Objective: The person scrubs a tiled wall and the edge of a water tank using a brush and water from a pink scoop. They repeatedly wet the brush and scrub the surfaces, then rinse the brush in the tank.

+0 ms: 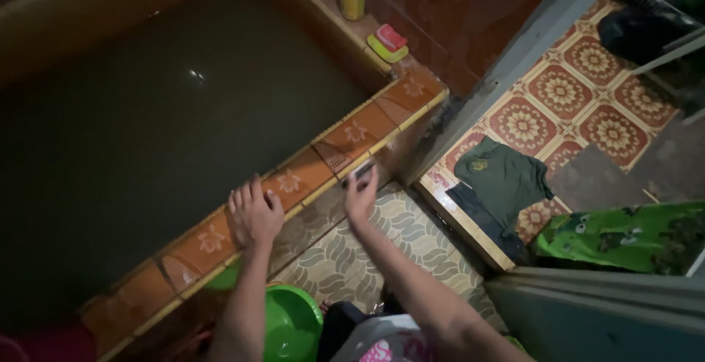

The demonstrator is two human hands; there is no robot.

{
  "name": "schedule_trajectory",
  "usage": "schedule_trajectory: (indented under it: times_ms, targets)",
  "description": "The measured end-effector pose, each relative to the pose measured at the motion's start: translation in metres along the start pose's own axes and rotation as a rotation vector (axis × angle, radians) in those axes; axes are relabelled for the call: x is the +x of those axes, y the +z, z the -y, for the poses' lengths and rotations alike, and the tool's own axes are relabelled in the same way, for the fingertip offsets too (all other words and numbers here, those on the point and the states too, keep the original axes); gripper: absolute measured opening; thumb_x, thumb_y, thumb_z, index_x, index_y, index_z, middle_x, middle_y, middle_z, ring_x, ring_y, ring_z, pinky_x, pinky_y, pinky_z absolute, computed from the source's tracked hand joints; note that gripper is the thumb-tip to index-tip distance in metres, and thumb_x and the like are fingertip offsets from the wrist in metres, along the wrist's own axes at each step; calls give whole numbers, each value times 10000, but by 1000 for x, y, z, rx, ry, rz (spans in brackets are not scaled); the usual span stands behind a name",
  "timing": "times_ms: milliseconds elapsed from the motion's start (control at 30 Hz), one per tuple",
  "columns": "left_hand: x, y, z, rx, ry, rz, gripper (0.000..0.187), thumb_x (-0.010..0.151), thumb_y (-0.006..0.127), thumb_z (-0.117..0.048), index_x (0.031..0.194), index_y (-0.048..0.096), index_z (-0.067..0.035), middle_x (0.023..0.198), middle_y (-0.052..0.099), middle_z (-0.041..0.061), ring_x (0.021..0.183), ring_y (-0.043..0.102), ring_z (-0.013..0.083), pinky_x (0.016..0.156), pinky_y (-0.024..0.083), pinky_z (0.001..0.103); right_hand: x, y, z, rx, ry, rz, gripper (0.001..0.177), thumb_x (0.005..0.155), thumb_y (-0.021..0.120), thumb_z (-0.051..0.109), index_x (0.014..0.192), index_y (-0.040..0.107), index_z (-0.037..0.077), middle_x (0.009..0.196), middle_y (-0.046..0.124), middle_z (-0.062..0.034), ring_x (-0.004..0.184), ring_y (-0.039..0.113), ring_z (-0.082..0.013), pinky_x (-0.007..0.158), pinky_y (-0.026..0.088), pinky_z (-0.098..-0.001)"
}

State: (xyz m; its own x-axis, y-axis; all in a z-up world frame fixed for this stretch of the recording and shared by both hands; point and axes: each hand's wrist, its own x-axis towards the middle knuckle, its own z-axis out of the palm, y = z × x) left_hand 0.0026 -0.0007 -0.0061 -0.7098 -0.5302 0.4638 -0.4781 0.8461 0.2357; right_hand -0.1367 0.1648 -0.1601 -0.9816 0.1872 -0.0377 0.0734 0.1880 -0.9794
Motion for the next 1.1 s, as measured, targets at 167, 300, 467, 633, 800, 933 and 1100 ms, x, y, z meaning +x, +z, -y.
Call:
schedule_trajectory:
  times_ms: [167, 300, 467, 633, 800, 933, 1100]
  targets:
    - [-3, -1, -5, 75, -53, 129, 503, 948, 519, -274, 1381, 605, -33, 1257, 658, 193, 1221, 574, 389, 1172, 364, 513, 132, -41, -34, 64, -221, 60, 752, 1022, 713, 260, 1593, 306, -11, 1293, 635, -219, 1015, 599, -291, 868, 493, -401]
    - [2, 6, 1, 101, -67, 214, 535, 999, 457, -298, 1448, 551, -24, 1342, 625, 213, 1274, 551, 387, 1210, 316, 506, 245, -76, -27, 181, 19, 161, 516, 1000, 678, 248, 1427, 539, -6, 921, 663, -205, 720, 594, -262, 699, 498, -410]
    - [-1, 15, -2, 126, -104, 178, 536, 1011, 429, -300, 1463, 541, -33, 1419, 591, 188, 1380, 500, 341, 1256, 249, 483, 266, -93, -11, -11, -375, -32, 591, 982, 690, 235, 1445, 464, -55, 971, 717, -132, 815, 617, -221, 789, 525, -369]
    - [-3, 22, -15, 127, -207, 141, 527, 991, 452, -286, 1466, 560, -85, 1434, 591, 153, 1417, 478, 308, 1282, 228, 476, 155, -65, -29, 187, -389, 166, 546, 1019, 663, 189, 1470, 461, -43, 1098, 718, -122, 978, 638, -224, 886, 521, -353]
    - [-8, 23, -15, 145, -198, 95, 518, 982, 468, -283, 1456, 585, -110, 1414, 616, 147, 1394, 516, 310, 1285, 261, 477, 205, -55, -45, 415, 333, 238, 369, 1000, 682, 230, 1264, 626, -23, 875, 662, -162, 741, 585, -282, 677, 465, -431]
    - [-7, 23, -10, 132, -166, 72, 508, 972, 508, -276, 1432, 617, -88, 1401, 634, 161, 1344, 545, 330, 1262, 279, 487, 274, -87, 0, 36, 1, -8, 413, 1005, 668, 312, 1275, 640, 1, 997, 743, -196, 850, 664, -300, 806, 519, -435]
    - [-8, 28, -15, 94, -186, -27, 481, 958, 529, -252, 1399, 651, -104, 1387, 647, 146, 1369, 551, 314, 1305, 289, 469, 222, -79, 11, -39, -330, -29, 486, 1009, 610, 221, 1423, 529, -20, 1290, 674, -270, 1157, 649, -357, 1012, 484, -438]
